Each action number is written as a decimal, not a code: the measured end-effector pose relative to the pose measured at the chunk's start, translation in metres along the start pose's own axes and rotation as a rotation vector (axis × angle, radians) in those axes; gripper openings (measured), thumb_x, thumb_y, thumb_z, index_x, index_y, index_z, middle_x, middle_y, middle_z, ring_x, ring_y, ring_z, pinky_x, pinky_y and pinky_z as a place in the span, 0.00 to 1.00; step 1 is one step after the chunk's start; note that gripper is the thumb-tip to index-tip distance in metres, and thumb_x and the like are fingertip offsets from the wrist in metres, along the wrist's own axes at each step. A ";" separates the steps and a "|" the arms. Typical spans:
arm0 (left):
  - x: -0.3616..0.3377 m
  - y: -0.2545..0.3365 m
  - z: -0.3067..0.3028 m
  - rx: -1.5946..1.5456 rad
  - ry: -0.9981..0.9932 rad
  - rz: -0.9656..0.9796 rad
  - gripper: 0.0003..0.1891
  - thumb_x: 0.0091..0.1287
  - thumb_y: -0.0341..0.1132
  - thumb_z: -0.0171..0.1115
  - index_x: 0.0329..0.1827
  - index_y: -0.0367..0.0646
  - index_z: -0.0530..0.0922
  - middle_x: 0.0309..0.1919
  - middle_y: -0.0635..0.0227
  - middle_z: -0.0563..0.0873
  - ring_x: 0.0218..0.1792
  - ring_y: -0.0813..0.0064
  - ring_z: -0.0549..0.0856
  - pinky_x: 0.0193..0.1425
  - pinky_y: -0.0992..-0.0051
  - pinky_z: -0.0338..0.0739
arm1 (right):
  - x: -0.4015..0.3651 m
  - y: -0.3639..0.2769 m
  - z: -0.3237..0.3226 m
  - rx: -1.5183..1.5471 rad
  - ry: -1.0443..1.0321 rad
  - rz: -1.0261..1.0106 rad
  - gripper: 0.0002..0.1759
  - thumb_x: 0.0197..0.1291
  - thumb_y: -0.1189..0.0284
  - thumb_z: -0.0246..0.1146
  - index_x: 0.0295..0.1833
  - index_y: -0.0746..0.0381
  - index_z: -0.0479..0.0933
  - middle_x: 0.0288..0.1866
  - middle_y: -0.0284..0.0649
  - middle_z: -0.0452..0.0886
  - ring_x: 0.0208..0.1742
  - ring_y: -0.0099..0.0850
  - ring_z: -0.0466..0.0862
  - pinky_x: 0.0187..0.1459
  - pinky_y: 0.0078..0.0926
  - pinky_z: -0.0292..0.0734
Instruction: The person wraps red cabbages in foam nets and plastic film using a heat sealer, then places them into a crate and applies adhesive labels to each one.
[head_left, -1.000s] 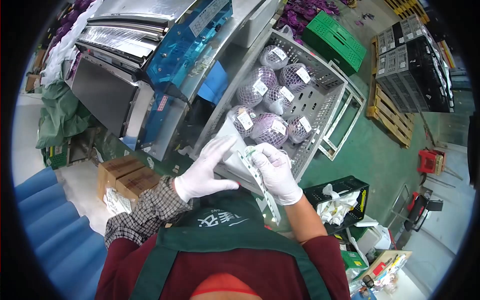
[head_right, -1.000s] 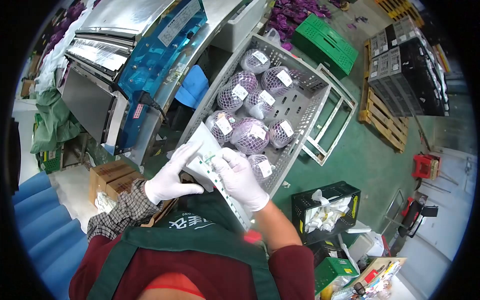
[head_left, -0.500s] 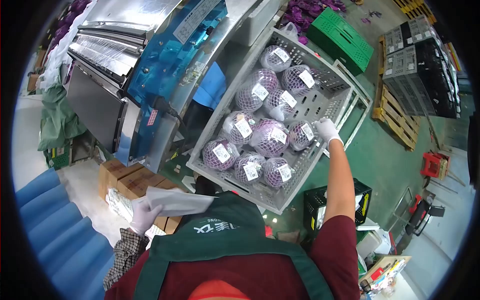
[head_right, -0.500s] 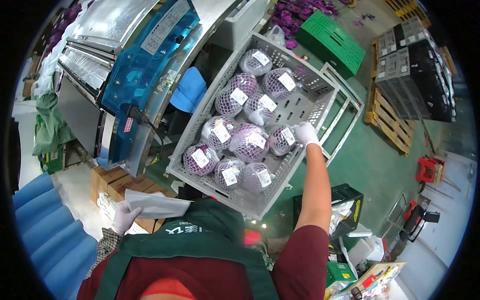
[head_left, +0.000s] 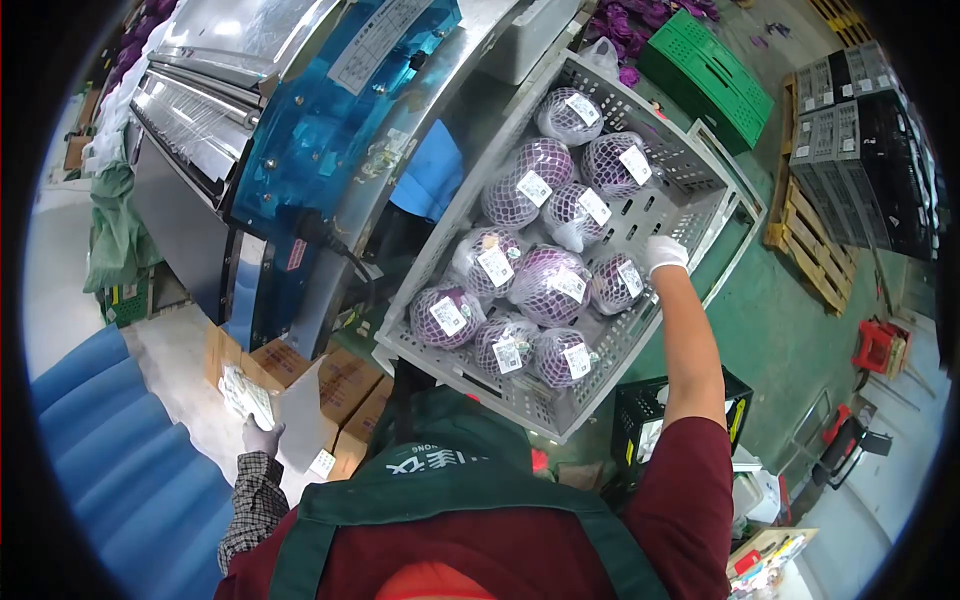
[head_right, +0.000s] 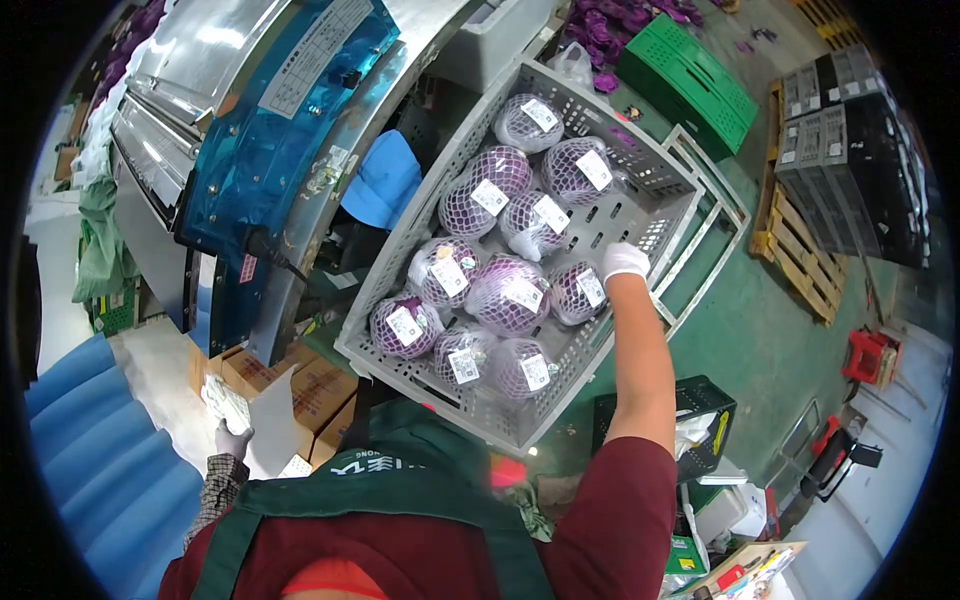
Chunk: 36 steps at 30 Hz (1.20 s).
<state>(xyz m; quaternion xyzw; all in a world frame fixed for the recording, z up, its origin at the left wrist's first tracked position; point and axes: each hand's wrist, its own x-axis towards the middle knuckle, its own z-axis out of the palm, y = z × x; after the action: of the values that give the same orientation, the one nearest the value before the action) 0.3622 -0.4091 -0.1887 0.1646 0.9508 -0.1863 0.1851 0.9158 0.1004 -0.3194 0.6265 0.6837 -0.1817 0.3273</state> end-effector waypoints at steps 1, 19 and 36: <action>0.012 -0.012 0.013 -0.063 -0.030 0.025 0.40 0.47 0.41 0.72 0.60 0.28 0.64 0.54 0.43 0.74 0.57 0.53 0.73 0.62 0.66 0.66 | 0.010 0.001 0.004 0.042 0.098 -0.002 0.12 0.55 0.71 0.54 0.39 0.64 0.81 0.39 0.47 0.83 0.43 0.39 0.83 0.45 0.31 0.76; -0.028 0.069 0.000 -0.247 -0.274 0.167 0.25 0.57 0.38 0.64 0.53 0.29 0.73 0.49 0.48 0.79 0.53 0.57 0.78 0.58 0.68 0.71 | 0.073 -0.028 0.059 0.796 0.300 0.067 0.19 0.53 0.62 0.60 0.38 0.69 0.78 0.37 0.55 0.81 0.43 0.50 0.80 0.45 0.36 0.74; -0.040 0.067 0.024 -0.386 -0.360 0.125 0.25 0.58 0.41 0.63 0.53 0.31 0.74 0.46 0.47 0.80 0.49 0.58 0.80 0.55 0.70 0.73 | 0.063 -0.149 -0.057 0.403 0.372 -0.222 0.24 0.51 0.60 0.65 0.46 0.65 0.69 0.40 0.52 0.80 0.43 0.46 0.81 0.44 0.39 0.75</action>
<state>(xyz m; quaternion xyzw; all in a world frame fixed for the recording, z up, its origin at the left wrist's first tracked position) 0.4300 -0.3699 -0.2131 0.1488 0.9084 -0.0159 0.3905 0.7579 0.1620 -0.3446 0.6229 0.7464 -0.2304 0.0433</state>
